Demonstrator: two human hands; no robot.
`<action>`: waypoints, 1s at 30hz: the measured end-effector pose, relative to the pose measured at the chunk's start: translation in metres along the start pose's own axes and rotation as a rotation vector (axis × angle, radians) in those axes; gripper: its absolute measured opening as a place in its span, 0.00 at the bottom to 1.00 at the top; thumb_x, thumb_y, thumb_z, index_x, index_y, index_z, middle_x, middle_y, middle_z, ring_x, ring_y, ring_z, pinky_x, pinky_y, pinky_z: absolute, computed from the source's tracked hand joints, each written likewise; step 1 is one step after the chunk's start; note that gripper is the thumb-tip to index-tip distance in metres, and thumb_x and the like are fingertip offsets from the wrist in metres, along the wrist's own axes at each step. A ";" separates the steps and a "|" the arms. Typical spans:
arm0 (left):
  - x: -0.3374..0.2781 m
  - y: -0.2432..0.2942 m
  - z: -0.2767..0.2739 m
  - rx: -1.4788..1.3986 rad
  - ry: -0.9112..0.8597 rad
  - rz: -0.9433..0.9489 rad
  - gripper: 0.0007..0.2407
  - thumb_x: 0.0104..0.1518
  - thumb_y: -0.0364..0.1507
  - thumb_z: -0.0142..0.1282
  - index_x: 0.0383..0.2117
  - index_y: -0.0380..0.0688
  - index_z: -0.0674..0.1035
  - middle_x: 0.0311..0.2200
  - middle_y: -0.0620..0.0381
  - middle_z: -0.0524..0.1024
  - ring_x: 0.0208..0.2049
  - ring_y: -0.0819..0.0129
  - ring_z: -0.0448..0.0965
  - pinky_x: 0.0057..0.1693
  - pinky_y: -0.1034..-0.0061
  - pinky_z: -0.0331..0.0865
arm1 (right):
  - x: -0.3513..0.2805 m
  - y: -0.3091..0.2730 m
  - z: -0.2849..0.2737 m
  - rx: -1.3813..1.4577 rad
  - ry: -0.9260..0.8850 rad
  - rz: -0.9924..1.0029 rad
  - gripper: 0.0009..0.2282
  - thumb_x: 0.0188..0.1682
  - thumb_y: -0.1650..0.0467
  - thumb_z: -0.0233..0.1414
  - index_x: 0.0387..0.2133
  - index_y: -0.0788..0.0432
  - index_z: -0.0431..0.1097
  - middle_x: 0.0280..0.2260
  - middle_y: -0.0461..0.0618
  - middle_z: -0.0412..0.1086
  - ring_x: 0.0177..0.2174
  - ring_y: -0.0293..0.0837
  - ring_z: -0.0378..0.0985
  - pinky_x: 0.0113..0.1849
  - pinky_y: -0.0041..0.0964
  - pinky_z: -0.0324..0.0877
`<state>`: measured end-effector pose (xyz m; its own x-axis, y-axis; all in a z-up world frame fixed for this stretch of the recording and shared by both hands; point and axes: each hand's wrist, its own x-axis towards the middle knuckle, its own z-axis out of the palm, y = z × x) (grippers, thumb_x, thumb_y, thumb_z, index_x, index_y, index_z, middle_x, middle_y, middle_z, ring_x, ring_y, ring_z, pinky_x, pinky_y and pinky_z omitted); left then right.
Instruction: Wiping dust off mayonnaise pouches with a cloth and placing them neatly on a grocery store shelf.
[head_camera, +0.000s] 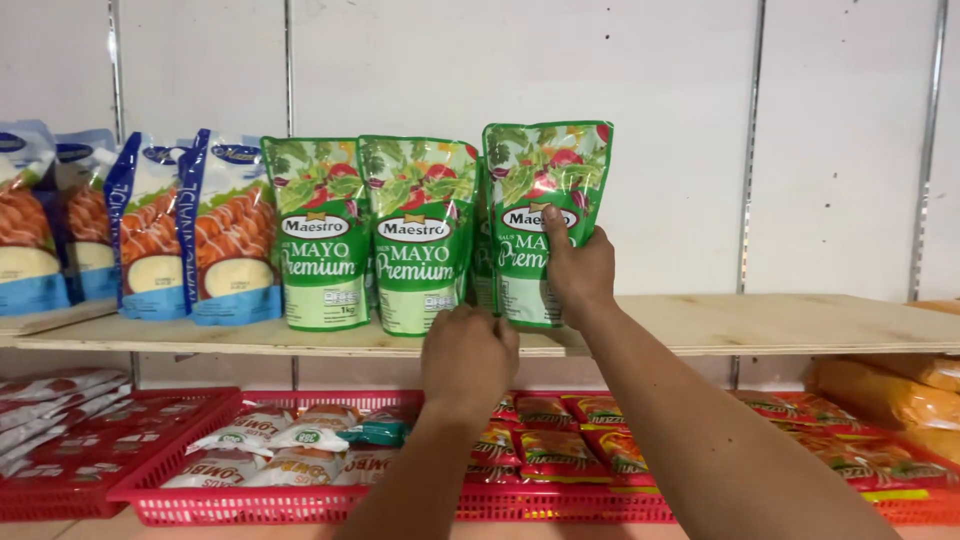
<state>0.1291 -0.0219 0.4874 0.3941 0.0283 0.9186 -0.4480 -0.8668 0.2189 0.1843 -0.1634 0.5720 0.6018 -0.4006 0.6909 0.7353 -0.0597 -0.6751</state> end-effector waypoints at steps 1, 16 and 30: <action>0.000 0.001 0.000 -0.006 0.022 0.002 0.12 0.54 0.33 0.56 0.25 0.34 0.82 0.31 0.40 0.79 0.37 0.43 0.78 0.48 0.54 0.72 | -0.001 0.002 0.005 -0.084 -0.009 -0.004 0.28 0.47 0.52 0.57 0.42 0.69 0.72 0.37 0.58 0.78 0.36 0.45 0.80 0.39 0.41 0.75; -0.005 0.001 0.001 -0.011 0.077 0.024 0.11 0.54 0.32 0.55 0.27 0.34 0.81 0.29 0.41 0.78 0.36 0.46 0.77 0.48 0.55 0.71 | 0.013 0.026 0.004 -0.070 -0.299 0.138 0.37 0.49 0.46 0.50 0.56 0.69 0.63 0.47 0.60 0.74 0.46 0.48 0.76 0.46 0.40 0.70; -0.007 -0.004 0.008 0.025 0.138 0.065 0.09 0.54 0.30 0.54 0.26 0.35 0.80 0.27 0.42 0.78 0.34 0.46 0.76 0.44 0.54 0.71 | -0.025 -0.013 -0.027 -0.481 -0.687 0.263 0.31 0.40 0.67 0.66 0.56 0.66 0.62 0.43 0.59 0.77 0.37 0.43 0.80 0.36 0.34 0.77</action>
<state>0.1342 -0.0224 0.4775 0.2502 0.0382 0.9674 -0.4485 -0.8810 0.1507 0.1512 -0.1775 0.5558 0.9018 0.1738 0.3957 0.4282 -0.4839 -0.7632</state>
